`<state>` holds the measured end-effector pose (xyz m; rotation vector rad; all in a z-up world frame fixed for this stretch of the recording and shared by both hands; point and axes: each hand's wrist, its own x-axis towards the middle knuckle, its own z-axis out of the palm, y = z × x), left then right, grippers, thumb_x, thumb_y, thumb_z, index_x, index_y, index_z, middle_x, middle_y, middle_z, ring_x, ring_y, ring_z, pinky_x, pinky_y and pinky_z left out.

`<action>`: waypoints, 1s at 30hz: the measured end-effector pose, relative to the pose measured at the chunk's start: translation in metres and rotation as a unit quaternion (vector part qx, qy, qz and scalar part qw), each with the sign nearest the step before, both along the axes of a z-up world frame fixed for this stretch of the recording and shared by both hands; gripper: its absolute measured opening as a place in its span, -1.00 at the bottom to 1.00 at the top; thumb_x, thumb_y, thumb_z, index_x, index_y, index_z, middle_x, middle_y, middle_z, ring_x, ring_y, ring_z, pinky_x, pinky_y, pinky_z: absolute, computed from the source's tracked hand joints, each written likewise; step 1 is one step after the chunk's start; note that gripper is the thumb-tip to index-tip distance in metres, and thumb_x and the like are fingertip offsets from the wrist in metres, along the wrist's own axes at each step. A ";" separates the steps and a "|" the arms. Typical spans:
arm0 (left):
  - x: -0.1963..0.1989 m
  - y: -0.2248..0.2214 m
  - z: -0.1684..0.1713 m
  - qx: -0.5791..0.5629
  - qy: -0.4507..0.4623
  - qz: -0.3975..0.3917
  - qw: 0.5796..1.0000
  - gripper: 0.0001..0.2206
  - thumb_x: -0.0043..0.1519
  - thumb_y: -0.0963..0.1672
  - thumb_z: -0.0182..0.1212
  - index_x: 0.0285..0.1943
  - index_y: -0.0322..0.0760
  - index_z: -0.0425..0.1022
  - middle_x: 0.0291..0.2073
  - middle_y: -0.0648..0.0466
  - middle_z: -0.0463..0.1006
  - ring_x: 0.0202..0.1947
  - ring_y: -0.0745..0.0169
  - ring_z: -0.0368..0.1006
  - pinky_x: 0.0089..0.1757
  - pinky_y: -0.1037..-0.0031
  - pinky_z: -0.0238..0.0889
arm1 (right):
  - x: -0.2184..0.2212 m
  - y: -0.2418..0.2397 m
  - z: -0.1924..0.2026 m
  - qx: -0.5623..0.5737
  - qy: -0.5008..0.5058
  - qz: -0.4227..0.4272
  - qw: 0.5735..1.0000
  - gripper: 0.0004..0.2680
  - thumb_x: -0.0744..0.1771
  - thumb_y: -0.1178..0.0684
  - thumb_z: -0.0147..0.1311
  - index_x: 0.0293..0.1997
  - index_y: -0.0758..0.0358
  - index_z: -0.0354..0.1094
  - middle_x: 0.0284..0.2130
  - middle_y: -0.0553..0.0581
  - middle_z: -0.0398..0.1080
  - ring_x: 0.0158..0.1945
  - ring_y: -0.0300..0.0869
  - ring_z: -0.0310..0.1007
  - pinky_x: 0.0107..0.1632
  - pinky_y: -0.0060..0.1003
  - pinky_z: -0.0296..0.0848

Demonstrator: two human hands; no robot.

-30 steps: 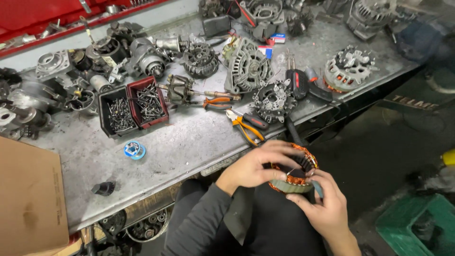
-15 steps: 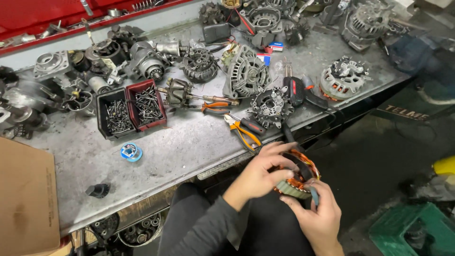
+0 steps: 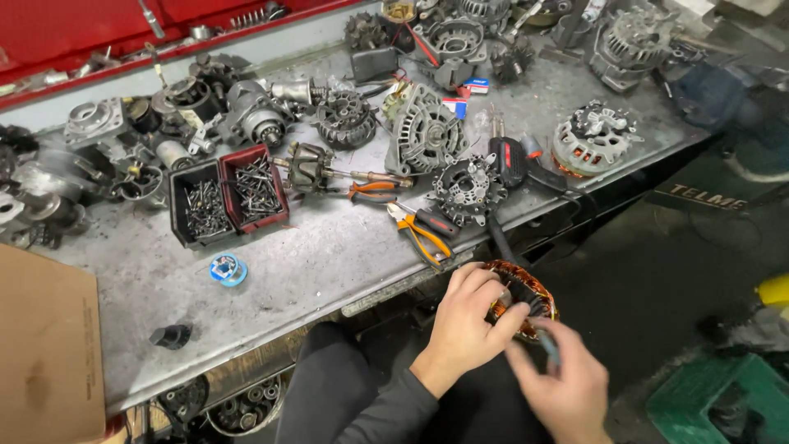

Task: The person sits on the floor holding an alternator stator with copper windings on their lap and uses a small hand tool to trim and clean the wire ends around the stator, rotating the stator to reach different sections.

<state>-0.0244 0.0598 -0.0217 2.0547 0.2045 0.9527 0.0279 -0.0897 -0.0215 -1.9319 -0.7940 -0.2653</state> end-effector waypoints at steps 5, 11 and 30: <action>-0.001 0.004 -0.004 0.042 0.000 0.024 0.999 -0.79 0.18 -0.07 0.34 -0.31 -0.31 0.50 -0.21 -0.05 0.52 0.09 -0.27 0.35 0.11 0.12 0.29 | 0.019 -0.016 0.010 0.004 0.084 -0.081 0.993 -0.80 0.30 0.13 0.33 -0.02 0.31 0.51 -0.64 0.01 0.28 -0.59 -0.42 0.09 -0.47 -0.50 0.10; -0.002 0.006 -0.007 0.036 -0.030 0.043 0.998 -0.84 0.17 -0.12 0.31 -0.39 -0.32 0.50 -0.31 -0.05 0.52 0.01 -0.26 0.35 0.04 0.16 0.29 | 0.042 -0.002 0.003 0.080 0.226 0.015 0.971 -0.84 0.25 0.11 0.34 -0.26 0.35 0.44 -0.51 -0.12 0.37 -0.46 -0.47 0.24 -0.38 -0.53 0.26; -0.028 0.026 -0.002 -0.045 -0.018 -0.060 0.997 -0.86 0.29 -0.15 0.13 -0.27 -0.30 0.54 -0.32 0.02 0.51 -0.06 -0.06 0.34 0.21 0.16 0.06 | 0.094 0.007 -0.027 0.043 0.278 0.035 0.959 -0.85 0.29 0.09 0.28 -0.21 0.39 0.56 -0.54 -0.05 0.36 -0.48 -0.35 0.17 -0.39 -0.41 0.19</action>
